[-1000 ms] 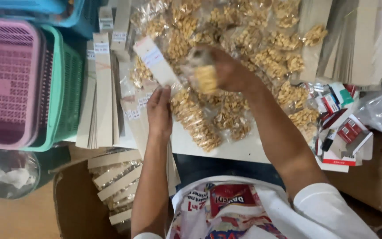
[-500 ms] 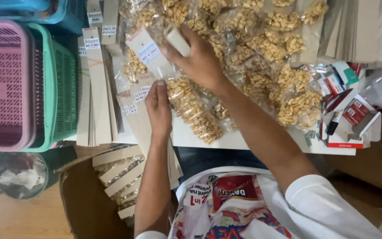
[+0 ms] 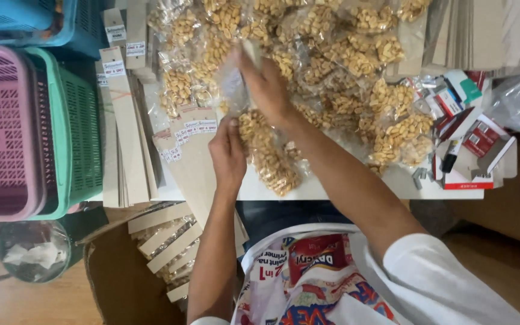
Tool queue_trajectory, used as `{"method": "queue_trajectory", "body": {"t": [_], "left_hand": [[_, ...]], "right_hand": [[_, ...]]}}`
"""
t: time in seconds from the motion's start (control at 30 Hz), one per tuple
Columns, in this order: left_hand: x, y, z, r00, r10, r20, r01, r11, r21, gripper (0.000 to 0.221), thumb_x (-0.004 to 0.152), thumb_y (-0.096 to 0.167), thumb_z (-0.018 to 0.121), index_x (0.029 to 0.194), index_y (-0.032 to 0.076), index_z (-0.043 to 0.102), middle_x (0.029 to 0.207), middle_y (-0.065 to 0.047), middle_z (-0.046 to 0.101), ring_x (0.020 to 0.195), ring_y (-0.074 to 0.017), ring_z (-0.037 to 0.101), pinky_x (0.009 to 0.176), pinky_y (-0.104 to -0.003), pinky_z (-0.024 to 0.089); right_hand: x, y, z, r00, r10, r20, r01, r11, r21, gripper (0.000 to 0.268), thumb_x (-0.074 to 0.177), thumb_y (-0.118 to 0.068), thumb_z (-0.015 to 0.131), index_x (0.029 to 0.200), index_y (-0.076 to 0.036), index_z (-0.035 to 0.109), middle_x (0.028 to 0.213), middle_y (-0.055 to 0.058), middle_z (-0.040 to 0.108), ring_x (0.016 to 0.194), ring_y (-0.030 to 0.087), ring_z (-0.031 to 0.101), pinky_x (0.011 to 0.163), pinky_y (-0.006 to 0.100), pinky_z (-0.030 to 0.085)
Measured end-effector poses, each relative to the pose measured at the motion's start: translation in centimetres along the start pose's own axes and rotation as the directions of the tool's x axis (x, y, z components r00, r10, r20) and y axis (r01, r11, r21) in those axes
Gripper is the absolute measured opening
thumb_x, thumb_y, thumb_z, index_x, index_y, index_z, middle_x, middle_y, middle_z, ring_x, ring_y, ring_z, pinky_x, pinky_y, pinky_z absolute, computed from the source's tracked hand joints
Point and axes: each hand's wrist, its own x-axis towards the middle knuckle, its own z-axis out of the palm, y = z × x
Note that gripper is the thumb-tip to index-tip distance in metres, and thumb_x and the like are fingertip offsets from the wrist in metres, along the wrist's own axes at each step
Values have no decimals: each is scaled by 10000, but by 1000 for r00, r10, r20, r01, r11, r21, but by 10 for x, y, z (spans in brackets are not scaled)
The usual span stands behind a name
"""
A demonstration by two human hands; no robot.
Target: Stapling small plastic bags containing nuts onto cardboard strips for retail display.
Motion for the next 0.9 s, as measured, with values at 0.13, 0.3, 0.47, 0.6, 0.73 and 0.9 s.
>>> {"method": "queue_trajectory", "body": {"t": [0.13,0.3,0.47,0.6,0.73,0.9], "left_hand": [[18,-2,-7,992,-78,-102,46,959,-281,289,1088,318,426,849,166,487,807,25,484,771,-120,432,692,-313,361],[28,-25,-3,871,-491,-16,293,545,-786,658,1009,232,633,1559,-7,362,1604,-307,338,1514,-457,261,1245,-580,154],[25,59,-24,865,-473,165,438,554,-708,873,995,646,431,1615,59,251,1659,-249,141,1513,-419,126,1174,-598,174],[30,-12,-11,969,-246,-36,184,809,-558,296,1069,272,538,1016,35,707,819,-64,687,731,-152,629,676,-347,580],[30,-29,-5,968,-209,-142,111,857,-502,331,1068,321,549,822,138,675,622,63,537,565,-39,475,506,-185,369],[12,25,-8,992,-32,-120,-5,955,-295,394,1081,404,411,752,198,346,619,79,294,580,-44,282,551,-282,235]], "right_hand": [[-1,66,-52,862,-502,65,246,305,-920,747,732,-585,967,1114,-51,612,1060,134,651,919,284,614,830,446,557],[-8,84,-61,695,-689,208,447,187,-875,116,1018,-173,660,954,-79,681,918,105,692,905,300,705,883,418,553],[-27,37,-23,365,-764,532,792,-46,-609,90,991,-120,719,906,-91,721,1019,77,731,1007,283,719,927,469,583],[-29,18,-16,339,-741,580,840,-39,-541,141,1030,-147,680,910,-81,716,997,79,721,1037,272,720,942,465,593],[-12,55,-24,363,-751,552,879,80,-469,105,1017,-103,685,939,-49,729,1016,131,730,1014,331,726,882,489,613],[-6,-15,7,914,-387,-125,359,912,-197,255,1095,-360,499,1041,-116,547,873,14,617,682,124,611,528,208,553]]}}
